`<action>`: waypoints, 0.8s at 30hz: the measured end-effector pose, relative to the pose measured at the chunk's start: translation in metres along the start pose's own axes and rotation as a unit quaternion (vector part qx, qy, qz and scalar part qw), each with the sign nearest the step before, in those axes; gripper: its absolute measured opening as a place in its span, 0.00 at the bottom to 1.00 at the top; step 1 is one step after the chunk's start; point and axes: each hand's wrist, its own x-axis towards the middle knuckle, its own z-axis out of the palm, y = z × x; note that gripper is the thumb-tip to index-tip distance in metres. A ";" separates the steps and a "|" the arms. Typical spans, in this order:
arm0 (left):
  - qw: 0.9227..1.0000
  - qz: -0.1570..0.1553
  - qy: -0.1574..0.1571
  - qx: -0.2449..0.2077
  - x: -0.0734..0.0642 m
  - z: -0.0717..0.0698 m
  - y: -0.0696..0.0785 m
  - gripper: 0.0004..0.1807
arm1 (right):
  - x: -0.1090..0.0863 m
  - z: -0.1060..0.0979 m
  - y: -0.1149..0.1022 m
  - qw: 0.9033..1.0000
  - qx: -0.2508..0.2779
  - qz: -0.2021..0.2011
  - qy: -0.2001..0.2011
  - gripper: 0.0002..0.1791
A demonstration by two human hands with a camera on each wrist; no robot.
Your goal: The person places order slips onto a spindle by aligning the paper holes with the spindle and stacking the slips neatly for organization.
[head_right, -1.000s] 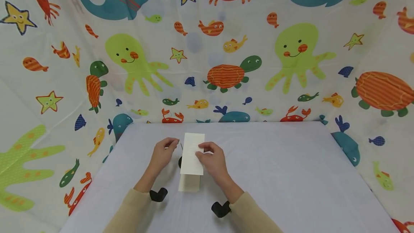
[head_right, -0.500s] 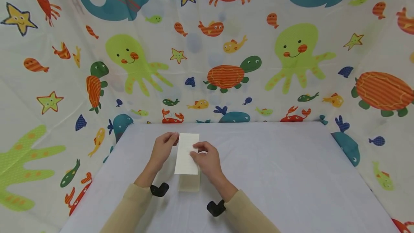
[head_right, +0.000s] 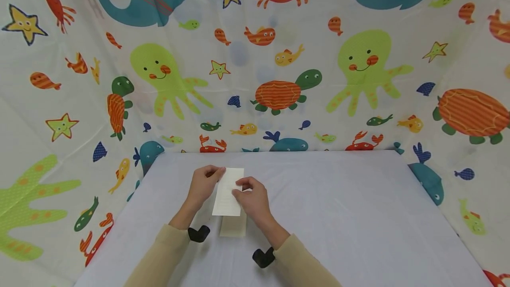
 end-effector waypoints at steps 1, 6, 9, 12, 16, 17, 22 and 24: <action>1.000 0.001 0.001 -0.001 0.000 0.000 0.000 0.17 | 0.000 0.000 0.000 1.000 -0.002 -0.001 0.000 0.12; 1.000 0.008 0.003 -0.008 -0.001 -0.001 -0.001 0.17 | 0.000 0.002 0.001 1.000 -0.005 -0.009 0.000 0.13; 1.000 0.006 0.003 -0.010 -0.001 -0.002 0.000 0.17 | 0.000 0.003 0.000 1.000 -0.008 -0.013 0.001 0.13; 1.000 0.005 0.002 -0.009 -0.001 -0.003 -0.001 0.17 | 0.001 0.004 0.001 1.000 -0.012 -0.014 0.002 0.13; 1.000 0.002 0.001 -0.005 -0.001 -0.003 -0.001 0.17 | 0.001 0.004 0.001 1.000 -0.011 -0.006 0.000 0.13; 1.000 0.001 0.001 -0.004 0.000 -0.003 -0.001 0.17 | 0.002 0.004 0.001 1.000 -0.010 -0.004 0.000 0.13; 1.000 -0.002 -0.006 -0.002 0.003 -0.001 -0.003 0.18 | 0.002 0.003 -0.003 1.000 -0.007 0.000 0.006 0.13; 1.000 0.000 -0.007 -0.002 0.004 -0.001 -0.004 0.18 | 0.002 0.002 -0.004 1.000 -0.008 -0.001 0.008 0.13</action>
